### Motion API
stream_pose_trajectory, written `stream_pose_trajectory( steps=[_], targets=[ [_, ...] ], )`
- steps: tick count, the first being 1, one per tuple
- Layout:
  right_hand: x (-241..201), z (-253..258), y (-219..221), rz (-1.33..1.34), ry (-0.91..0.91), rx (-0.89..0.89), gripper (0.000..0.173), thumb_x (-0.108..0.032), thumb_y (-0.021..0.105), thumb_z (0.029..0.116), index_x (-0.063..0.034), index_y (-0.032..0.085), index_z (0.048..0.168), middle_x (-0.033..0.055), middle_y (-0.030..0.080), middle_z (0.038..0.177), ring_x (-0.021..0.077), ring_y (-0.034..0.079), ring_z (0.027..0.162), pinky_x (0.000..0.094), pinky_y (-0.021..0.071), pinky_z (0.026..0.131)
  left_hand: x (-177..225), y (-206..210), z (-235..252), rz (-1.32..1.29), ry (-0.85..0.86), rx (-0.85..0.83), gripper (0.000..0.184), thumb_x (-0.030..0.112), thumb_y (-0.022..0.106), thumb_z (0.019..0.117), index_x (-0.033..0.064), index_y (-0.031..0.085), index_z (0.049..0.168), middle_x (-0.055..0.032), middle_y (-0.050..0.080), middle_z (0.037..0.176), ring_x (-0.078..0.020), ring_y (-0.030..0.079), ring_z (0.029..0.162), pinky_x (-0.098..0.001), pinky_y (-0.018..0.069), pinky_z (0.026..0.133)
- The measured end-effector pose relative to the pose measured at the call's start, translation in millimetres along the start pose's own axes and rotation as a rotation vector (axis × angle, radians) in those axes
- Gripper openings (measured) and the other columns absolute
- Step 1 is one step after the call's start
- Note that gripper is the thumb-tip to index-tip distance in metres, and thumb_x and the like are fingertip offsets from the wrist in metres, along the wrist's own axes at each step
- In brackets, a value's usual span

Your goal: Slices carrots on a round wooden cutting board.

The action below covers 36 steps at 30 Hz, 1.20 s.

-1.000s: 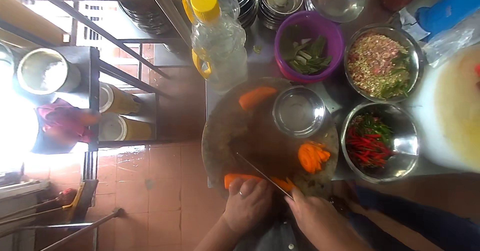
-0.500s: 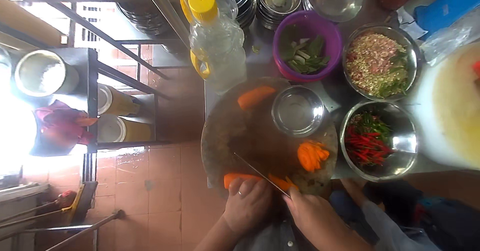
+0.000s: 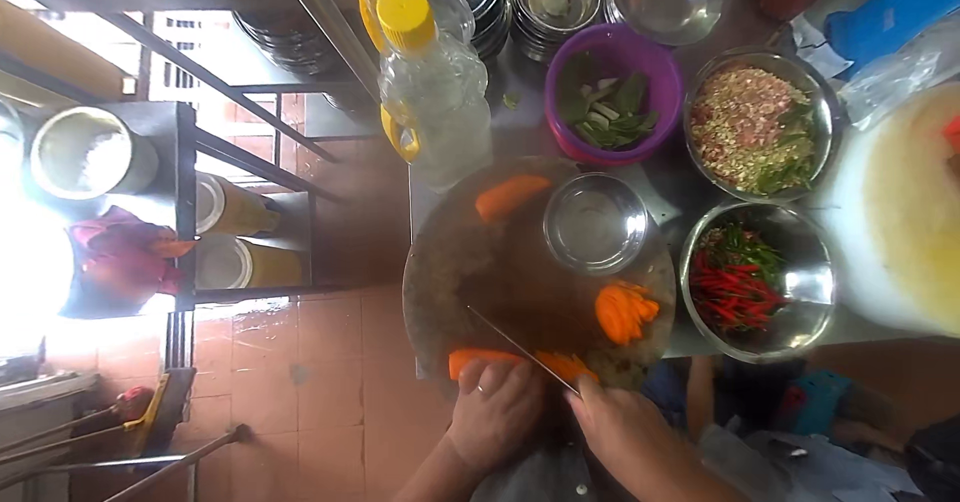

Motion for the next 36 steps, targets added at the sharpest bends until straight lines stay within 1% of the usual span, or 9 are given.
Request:
stream_pose_trajectory(
  steps=[5, 8, 13, 16, 22, 26, 30, 33, 36],
  targets=[
    [-5.9, -4.7, -11.1, 0.012, -0.050, 0.098, 0.033, -0.039, 0.050, 0.1056, -0.0126, 0.064, 0.091, 0.0015, 0.056, 0.055, 0.0201, 0.063, 0.048, 0.0377, 0.0529, 0.043, -2.5, -1.9, -0.1, -0.001, -0.003, 0.003, 0.014, 0.030, 0.069, 0.0937, 0.0239, 0.072, 0.106, 0.0057, 0.068, 0.112, -0.0146, 0.058, 0.105, -0.0400, 0.0381, 0.101],
    [0.1, 0.3, -0.2, 0.014, -0.003, -0.012, 0.031, -0.037, 0.050, 0.1060, -0.0118, 0.064, 0.095, 0.0042, 0.059, 0.058, 0.0239, 0.067, 0.054, 0.0421, 0.0563, 0.050, 0.9, -0.9, -1.0, -0.002, -0.012, 0.016, 0.015, 0.027, 0.069, 0.0927, 0.0240, 0.074, 0.106, 0.0059, 0.070, 0.111, -0.0146, 0.059, 0.104, -0.0403, 0.0398, 0.100],
    [-6.5, -2.5, -9.2, 0.009, -0.061, 0.131, 0.032, -0.040, 0.051, 0.1049, -0.0136, 0.064, 0.091, 0.0003, 0.056, 0.055, 0.0190, 0.063, 0.048, 0.0364, 0.0524, 0.043, -2.6, -1.1, -1.1, -0.006, -0.013, 0.017, 0.014, 0.032, 0.068, 0.0936, 0.0238, 0.070, 0.105, 0.0049, 0.067, 0.112, -0.0150, 0.058, 0.105, -0.0392, 0.0387, 0.101],
    [-1.9, 7.1, 3.8, 0.004, 0.014, -0.026, 0.029, -0.037, 0.050, 0.1054, -0.0126, 0.064, 0.096, 0.0041, 0.061, 0.060, 0.0240, 0.069, 0.058, 0.0422, 0.0572, 0.052, -1.1, -0.1, -1.5, 0.005, -0.013, 0.024, 0.015, 0.030, 0.069, 0.0920, 0.0242, 0.074, 0.105, 0.0061, 0.070, 0.111, -0.0146, 0.060, 0.105, -0.0402, 0.0405, 0.101],
    [-3.0, 10.0, 1.5, -0.005, 0.040, -0.082, 0.033, -0.039, 0.048, 0.1064, -0.0117, 0.064, 0.098, 0.0062, 0.063, 0.063, 0.0262, 0.071, 0.060, 0.0439, 0.0582, 0.054, -6.2, -4.6, -1.9, 0.006, -0.082, 0.141, 0.010, 0.028, 0.072, 0.0885, 0.0248, 0.073, 0.098, 0.0069, 0.068, 0.104, -0.0138, 0.059, 0.107, -0.0468, 0.0317, 0.112],
    [-4.4, 6.7, -3.3, 0.006, 0.021, -0.055, 0.034, -0.041, 0.047, 0.1069, -0.0127, 0.063, 0.096, 0.0045, 0.061, 0.061, 0.0244, 0.069, 0.058, 0.0424, 0.0570, 0.052, -4.9, -1.1, -1.7, 0.044, -0.128, 0.119, 0.010, 0.031, 0.071, 0.0877, 0.0249, 0.074, 0.095, 0.0067, 0.068, 0.101, -0.0143, 0.057, 0.103, -0.0414, 0.0336, 0.104],
    [-13.3, 1.6, -15.2, 0.019, -0.060, 0.195, 0.033, -0.039, 0.052, 0.1044, -0.0133, 0.063, 0.087, 0.0001, 0.053, 0.053, 0.0180, 0.060, 0.045, 0.0355, 0.0503, 0.041, -7.1, -2.0, -1.4, 0.040, -0.132, 0.106, 0.013, 0.035, 0.071, 0.0891, 0.0257, 0.073, 0.098, 0.0065, 0.068, 0.103, -0.0139, 0.056, 0.101, -0.0405, 0.0336, 0.102],
    [-15.2, 7.3, -3.8, 0.006, -0.020, 0.035, 0.027, -0.034, 0.051, 0.1057, -0.0123, 0.064, 0.095, 0.0034, 0.060, 0.059, 0.0225, 0.067, 0.054, 0.0397, 0.0560, 0.049, -4.2, -2.3, -1.9, 0.040, -0.139, 0.118, 0.012, 0.034, 0.072, 0.0877, 0.0259, 0.074, 0.096, 0.0067, 0.069, 0.102, -0.0141, 0.057, 0.100, -0.0408, 0.0343, 0.101],
    [-15.2, 6.4, -11.0, -0.013, -0.040, 0.064, 0.030, -0.036, 0.052, 0.1051, -0.0126, 0.063, 0.091, 0.0027, 0.058, 0.057, 0.0214, 0.065, 0.050, 0.0387, 0.0539, 0.045, -6.8, -1.7, 0.9, 0.029, -0.135, 0.123, 0.013, 0.036, 0.072, 0.0881, 0.0258, 0.073, 0.097, 0.0061, 0.068, 0.104, -0.0144, 0.056, 0.101, -0.0408, 0.0340, 0.101]
  ],
)
Point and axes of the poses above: each hand's wrist, its own z-axis towards the middle knuckle, its own y-axis out of the palm, x = y × z, the point moved 3 cm from there along z, towards the middle knuckle
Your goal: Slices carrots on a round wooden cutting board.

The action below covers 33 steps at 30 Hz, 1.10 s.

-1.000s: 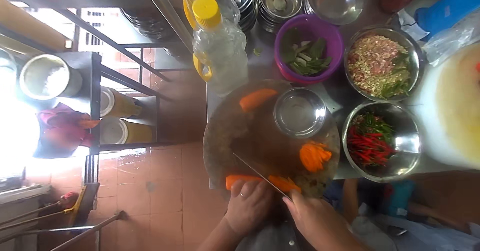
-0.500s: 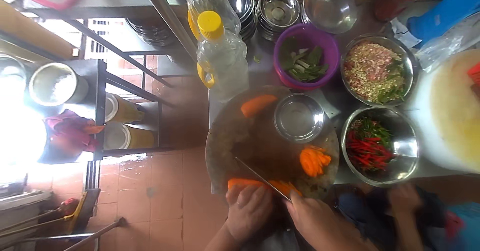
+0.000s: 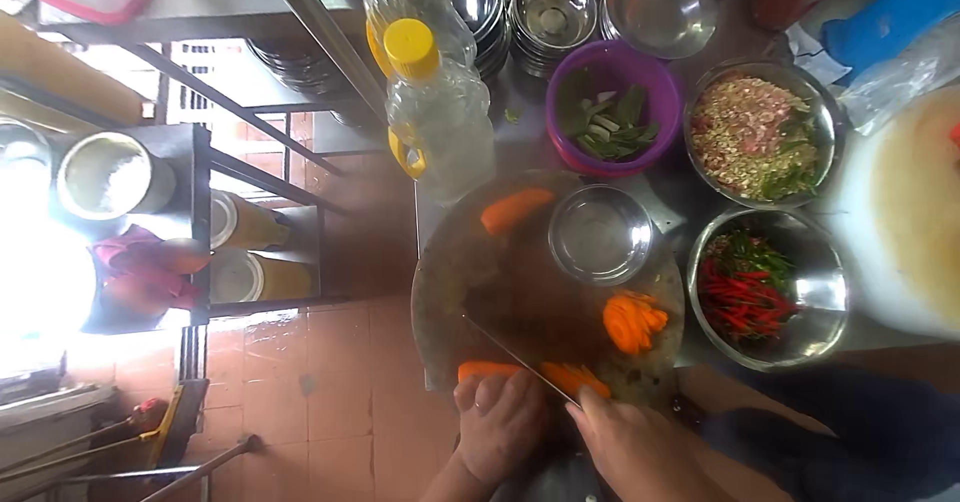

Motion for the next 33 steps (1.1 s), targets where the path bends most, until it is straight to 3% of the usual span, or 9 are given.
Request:
stream_pose_trajectory(
  steps=[3, 6, 10, 14, 18, 21, 26, 30, 33],
  targets=[
    [-2.2, -5.1, 2.1, 0.011, -0.024, 0.086, 0.029, -0.035, 0.054, 0.1032, -0.0120, 0.064, 0.089, 0.0013, 0.055, 0.055, 0.0198, 0.062, 0.047, 0.0366, 0.0521, 0.042, 1.1, -2.1, -1.5, -0.004, -0.002, -0.012, 0.013, 0.037, 0.070, 0.0894, 0.0254, 0.071, 0.097, 0.0056, 0.067, 0.104, -0.0146, 0.056, 0.101, -0.0402, 0.0338, 0.101],
    [0.9, 2.1, 9.3, 0.010, 0.024, -0.054, 0.027, -0.034, 0.051, 0.1052, -0.0125, 0.064, 0.095, 0.0031, 0.059, 0.058, 0.0224, 0.067, 0.054, 0.0400, 0.0561, 0.049, 3.3, -1.4, -2.8, -0.009, 0.001, 0.003, 0.012, 0.033, 0.072, 0.0876, 0.0246, 0.074, 0.096, 0.0060, 0.069, 0.103, -0.0145, 0.056, 0.101, -0.0408, 0.0342, 0.101],
    [-2.9, -4.8, -0.4, 0.031, -0.014, 0.060, 0.029, -0.036, 0.054, 0.1037, -0.0126, 0.064, 0.090, 0.0016, 0.057, 0.056, 0.0199, 0.063, 0.048, 0.0370, 0.0528, 0.043, -0.7, -2.2, -2.2, 0.003, 0.005, -0.005, 0.016, 0.038, 0.071, 0.0892, 0.0255, 0.071, 0.099, 0.0058, 0.067, 0.105, -0.0143, 0.056, 0.102, -0.0398, 0.0335, 0.103],
    [2.3, 0.9, 7.7, 0.009, 0.018, -0.036, 0.028, -0.035, 0.052, 0.1050, -0.0125, 0.064, 0.093, 0.0033, 0.058, 0.057, 0.0226, 0.066, 0.052, 0.0399, 0.0550, 0.046, 1.2, -0.2, -3.1, -0.012, -0.002, 0.010, 0.013, 0.034, 0.073, 0.0874, 0.0244, 0.074, 0.097, 0.0057, 0.068, 0.103, -0.0144, 0.056, 0.101, -0.0409, 0.0341, 0.102],
    [-2.5, -4.7, -0.1, 0.058, -0.012, 0.054, 0.031, -0.037, 0.053, 0.1045, -0.0115, 0.065, 0.091, 0.0023, 0.057, 0.056, 0.0203, 0.063, 0.048, 0.0375, 0.0530, 0.043, -1.6, -1.9, -2.6, -0.018, 0.006, 0.006, 0.014, 0.036, 0.070, 0.0898, 0.0243, 0.070, 0.098, 0.0053, 0.066, 0.105, -0.0146, 0.055, 0.103, -0.0398, 0.0331, 0.104],
    [0.6, -0.1, 10.9, 0.037, 0.050, -0.115, 0.028, -0.035, 0.051, 0.1056, -0.0118, 0.064, 0.097, 0.0051, 0.061, 0.061, 0.0240, 0.069, 0.057, 0.0421, 0.0571, 0.051, 2.2, -1.8, -5.2, -0.020, 0.002, 0.012, 0.014, 0.034, 0.074, 0.0868, 0.0240, 0.073, 0.096, 0.0050, 0.068, 0.103, -0.0153, 0.056, 0.101, -0.0407, 0.0341, 0.103],
    [-3.3, -6.8, -0.4, 0.066, -0.010, 0.039, 0.032, -0.037, 0.053, 0.1050, -0.0116, 0.064, 0.091, 0.0021, 0.057, 0.057, 0.0195, 0.063, 0.049, 0.0368, 0.0532, 0.044, 0.2, -1.4, -5.6, -0.022, -0.003, 0.014, 0.015, 0.036, 0.072, 0.0882, 0.0244, 0.069, 0.096, 0.0053, 0.066, 0.105, -0.0148, 0.056, 0.103, -0.0399, 0.0337, 0.103],
    [2.0, 1.2, 8.7, 0.043, 0.025, -0.097, 0.030, -0.036, 0.050, 0.1056, -0.0117, 0.063, 0.094, 0.0042, 0.059, 0.058, 0.0236, 0.067, 0.054, 0.0411, 0.0560, 0.048, 2.5, -0.8, -6.6, -0.031, -0.009, 0.016, 0.014, 0.033, 0.074, 0.0864, 0.0238, 0.073, 0.097, 0.0050, 0.068, 0.102, -0.0157, 0.056, 0.101, -0.0410, 0.0348, 0.102],
    [-4.0, -3.8, -1.7, 0.057, -0.018, 0.029, 0.032, -0.038, 0.052, 0.1050, -0.0117, 0.063, 0.090, 0.0020, 0.056, 0.056, 0.0200, 0.063, 0.048, 0.0372, 0.0525, 0.043, 0.1, -2.6, -4.9, -0.022, -0.003, 0.015, 0.015, 0.036, 0.072, 0.0882, 0.0241, 0.070, 0.097, 0.0048, 0.066, 0.103, -0.0157, 0.055, 0.101, -0.0399, 0.0345, 0.101]
  ],
)
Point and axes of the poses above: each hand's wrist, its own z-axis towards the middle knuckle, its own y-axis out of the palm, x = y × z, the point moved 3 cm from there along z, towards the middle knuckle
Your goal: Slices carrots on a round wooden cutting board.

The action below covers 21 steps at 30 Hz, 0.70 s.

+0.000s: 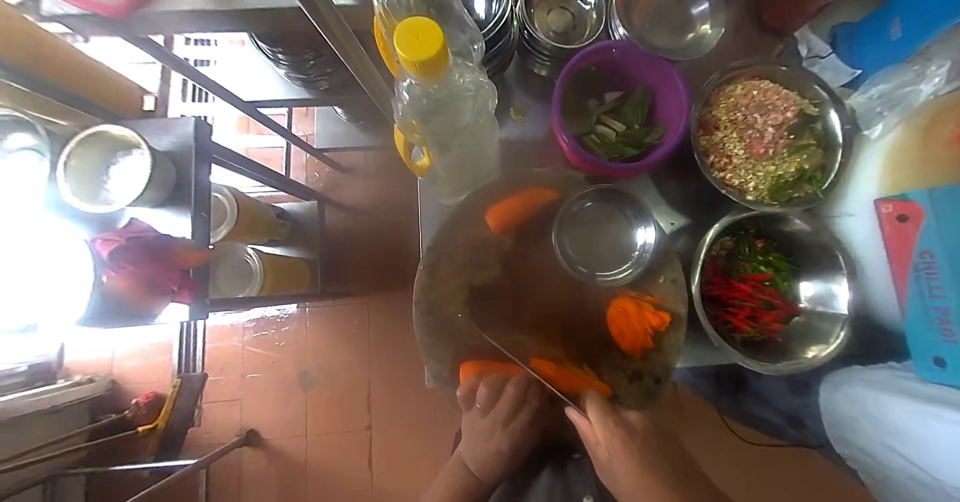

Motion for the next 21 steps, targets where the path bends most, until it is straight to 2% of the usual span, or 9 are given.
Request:
stream_pose_trajectory(
  steps=[2, 4, 7, 9, 12, 17, 21],
  targets=[
    [0.4, 0.1, 10.2, -0.005, 0.017, -0.018, 0.029, -0.036, 0.053, 0.1039, -0.0117, 0.064, 0.092, 0.0023, 0.058, 0.057, 0.0205, 0.065, 0.050, 0.0382, 0.0542, 0.045, 1.9, -0.9, -1.5, -0.002, -0.004, 0.008, 0.015, 0.036, 0.073, 0.0879, 0.0237, 0.071, 0.096, 0.0048, 0.067, 0.103, -0.0157, 0.056, 0.102, -0.0399, 0.0354, 0.101],
    [4.1, 5.2, 13.6, -0.009, 0.052, -0.131, 0.027, -0.033, 0.052, 0.1048, -0.0110, 0.064, 0.097, 0.0049, 0.061, 0.060, 0.0238, 0.068, 0.056, 0.0415, 0.0570, 0.051, 3.4, 0.2, -1.0, -0.003, -0.007, 0.010, 0.014, 0.035, 0.074, 0.0866, 0.0239, 0.072, 0.095, 0.0052, 0.068, 0.101, -0.0155, 0.057, 0.101, -0.0402, 0.0356, 0.101],
    [0.8, 4.7, -0.3, -0.006, 0.023, -0.063, 0.033, -0.039, 0.050, 0.1057, -0.0120, 0.063, 0.092, 0.0030, 0.057, 0.056, 0.0215, 0.065, 0.050, 0.0389, 0.0540, 0.045, -0.2, 1.3, 0.7, 0.009, -0.008, 0.008, 0.015, 0.036, 0.074, 0.0869, 0.0242, 0.072, 0.096, 0.0056, 0.067, 0.101, -0.0150, 0.056, 0.101, -0.0396, 0.0354, 0.101],
    [-1.8, 1.5, 3.4, 0.004, 0.017, 0.001, 0.031, -0.038, 0.053, 0.1044, -0.0117, 0.064, 0.091, 0.0020, 0.057, 0.056, 0.0202, 0.064, 0.049, 0.0380, 0.0533, 0.044, 0.5, 0.6, 0.8, 0.006, -0.011, 0.003, 0.014, 0.035, 0.072, 0.0879, 0.0239, 0.069, 0.096, 0.0048, 0.066, 0.102, -0.0155, 0.056, 0.102, -0.0397, 0.0356, 0.101],
    [2.6, 6.9, 18.4, -0.043, 0.054, -0.072, 0.022, -0.030, 0.056, 0.1016, -0.0112, 0.065, 0.094, 0.0037, 0.060, 0.057, 0.0228, 0.068, 0.053, 0.0408, 0.0560, 0.048, 2.1, 1.6, 2.1, -0.001, -0.016, -0.006, 0.014, 0.035, 0.073, 0.0870, 0.0241, 0.071, 0.095, 0.0053, 0.067, 0.102, -0.0152, 0.056, 0.101, -0.0397, 0.0362, 0.101],
    [2.1, 7.7, 17.3, -0.043, 0.081, -0.129, 0.024, -0.032, 0.053, 0.1039, -0.0121, 0.063, 0.096, 0.0047, 0.061, 0.059, 0.0242, 0.069, 0.056, 0.0414, 0.0564, 0.049, -2.5, -7.8, 7.9, 0.045, -0.003, -0.009, 0.010, 0.030, 0.073, 0.0873, 0.0241, 0.073, 0.096, 0.0051, 0.068, 0.102, -0.0159, 0.057, 0.103, -0.0449, 0.0335, 0.106],
    [2.0, 5.8, 21.7, -0.054, 0.092, -0.137, 0.029, -0.036, 0.050, 0.1056, -0.0126, 0.063, 0.096, 0.0044, 0.061, 0.059, 0.0239, 0.069, 0.056, 0.0413, 0.0564, 0.049, -16.9, -13.1, 9.6, 0.028, 0.011, -0.042, 0.013, 0.031, 0.073, 0.0878, 0.0250, 0.074, 0.099, 0.0057, 0.067, 0.099, -0.0153, 0.057, 0.101, -0.0446, 0.0357, 0.103]
  ],
)
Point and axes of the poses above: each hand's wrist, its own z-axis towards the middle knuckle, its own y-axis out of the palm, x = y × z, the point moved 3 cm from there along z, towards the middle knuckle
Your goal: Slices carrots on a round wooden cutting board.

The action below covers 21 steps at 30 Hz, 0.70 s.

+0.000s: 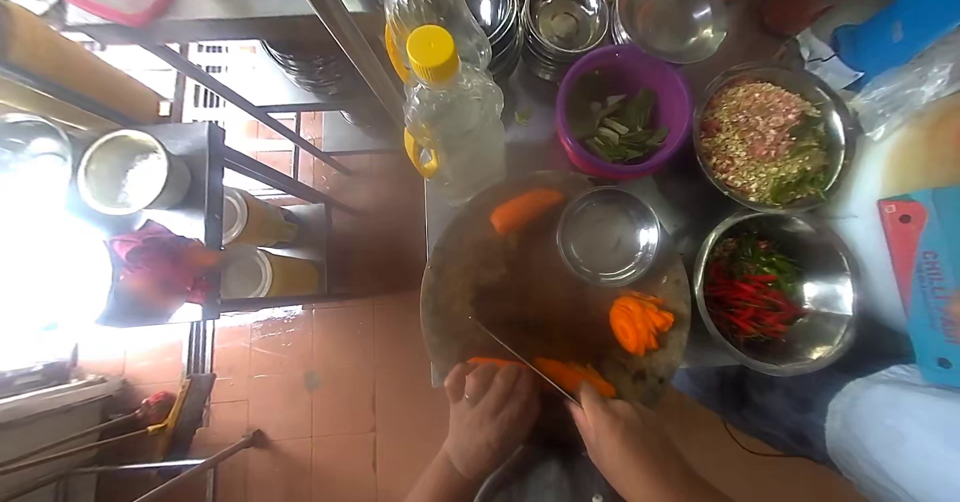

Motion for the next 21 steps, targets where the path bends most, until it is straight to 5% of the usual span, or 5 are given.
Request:
stream_pose_trajectory(
  steps=[8, 12, 17, 21],
  targets=[
    [-8.2, -11.0, -18.8, 0.031, -0.099, 0.225, 0.030, -0.036, 0.054, 0.1035, -0.0125, 0.063, 0.088, 0.0004, 0.055, 0.055, 0.0179, 0.061, 0.046, 0.0350, 0.0506, 0.040, -8.7, 6.3, -5.4, -0.074, 0.048, 0.015, 0.014, 0.033, 0.074, 0.0883, 0.0275, 0.071, 0.101, 0.0066, 0.065, 0.105, -0.0141, 0.055, 0.103, -0.0405, 0.0345, 0.102],
    [-9.1, 0.4, -4.7, 0.005, -0.052, 0.095, 0.024, -0.032, 0.054, 0.1043, -0.0119, 0.064, 0.095, 0.0028, 0.059, 0.057, 0.0218, 0.066, 0.052, 0.0391, 0.0557, 0.047, -7.2, 7.6, -6.0, -0.078, 0.042, 0.022, 0.014, 0.031, 0.075, 0.0869, 0.0268, 0.073, 0.100, 0.0066, 0.066, 0.104, -0.0141, 0.055, 0.101, -0.0398, 0.0357, 0.100],
    [-10.0, -5.3, -13.8, 0.038, -0.088, 0.194, 0.028, -0.035, 0.055, 0.1028, -0.0124, 0.064, 0.089, 0.0009, 0.056, 0.056, 0.0186, 0.062, 0.047, 0.0359, 0.0521, 0.042, -9.5, 7.8, -4.5, -0.074, 0.039, 0.017, 0.015, 0.034, 0.074, 0.0884, 0.0269, 0.071, 0.101, 0.0065, 0.065, 0.104, -0.0142, 0.055, 0.103, -0.0394, 0.0351, 0.102],
    [-7.1, 7.9, -13.0, 0.050, -0.037, 0.008, 0.030, -0.036, 0.050, 0.1061, -0.0117, 0.063, 0.096, 0.0045, 0.060, 0.059, 0.0235, 0.068, 0.055, 0.0412, 0.0564, 0.050, -8.4, 10.3, -3.0, -0.072, 0.044, 0.029, 0.013, 0.030, 0.075, 0.0871, 0.0248, 0.073, 0.099, 0.0061, 0.065, 0.100, -0.0140, 0.055, 0.100, -0.0393, 0.0351, 0.100]
  ],
)
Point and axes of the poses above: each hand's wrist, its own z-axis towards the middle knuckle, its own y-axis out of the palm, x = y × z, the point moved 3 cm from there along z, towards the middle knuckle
